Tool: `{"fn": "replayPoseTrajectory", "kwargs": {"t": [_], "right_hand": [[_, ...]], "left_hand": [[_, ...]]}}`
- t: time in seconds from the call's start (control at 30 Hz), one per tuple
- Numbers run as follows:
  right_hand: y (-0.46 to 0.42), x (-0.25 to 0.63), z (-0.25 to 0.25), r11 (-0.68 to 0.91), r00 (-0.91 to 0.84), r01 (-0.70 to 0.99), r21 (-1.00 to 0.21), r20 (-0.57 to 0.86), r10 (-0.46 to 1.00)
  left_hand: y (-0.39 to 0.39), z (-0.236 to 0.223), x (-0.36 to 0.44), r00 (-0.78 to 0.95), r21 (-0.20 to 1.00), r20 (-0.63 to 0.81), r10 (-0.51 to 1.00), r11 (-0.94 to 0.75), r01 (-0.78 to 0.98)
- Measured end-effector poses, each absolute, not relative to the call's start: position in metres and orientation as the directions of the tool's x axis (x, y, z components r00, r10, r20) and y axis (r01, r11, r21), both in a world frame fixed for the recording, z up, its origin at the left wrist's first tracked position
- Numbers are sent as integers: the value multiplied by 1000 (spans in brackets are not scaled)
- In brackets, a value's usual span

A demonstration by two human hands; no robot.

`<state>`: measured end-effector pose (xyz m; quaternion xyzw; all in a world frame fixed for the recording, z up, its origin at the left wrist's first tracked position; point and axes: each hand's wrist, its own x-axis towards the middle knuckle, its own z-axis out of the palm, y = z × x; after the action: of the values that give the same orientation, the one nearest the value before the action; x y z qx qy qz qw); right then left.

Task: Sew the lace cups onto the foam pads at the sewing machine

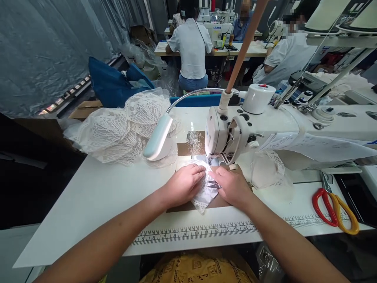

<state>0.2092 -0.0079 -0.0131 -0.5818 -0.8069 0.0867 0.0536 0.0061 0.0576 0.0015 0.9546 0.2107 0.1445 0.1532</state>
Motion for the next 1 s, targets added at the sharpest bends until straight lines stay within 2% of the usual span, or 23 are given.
{"fn": "replayPoseTrajectory", "kwargs": {"t": [0.4,0.7,0.87,1.0], "right_hand": [[-5,204,-17,225,-222,943,-244,41,974],[-10,211,-16,345,-345,911,-228,39,938],[-8,208,-16,292,-298,932,-215,4,955],[-7,205,-19,266,-265,944,-197,28,964]], "left_hand": [[87,-10,2,907,302,221,359,-909,286],[95,-18,1,910,261,271,315,-934,245],[100,-24,1,894,247,324,310,-940,236],[104,-26,2,888,228,339,310,-943,242]]}}
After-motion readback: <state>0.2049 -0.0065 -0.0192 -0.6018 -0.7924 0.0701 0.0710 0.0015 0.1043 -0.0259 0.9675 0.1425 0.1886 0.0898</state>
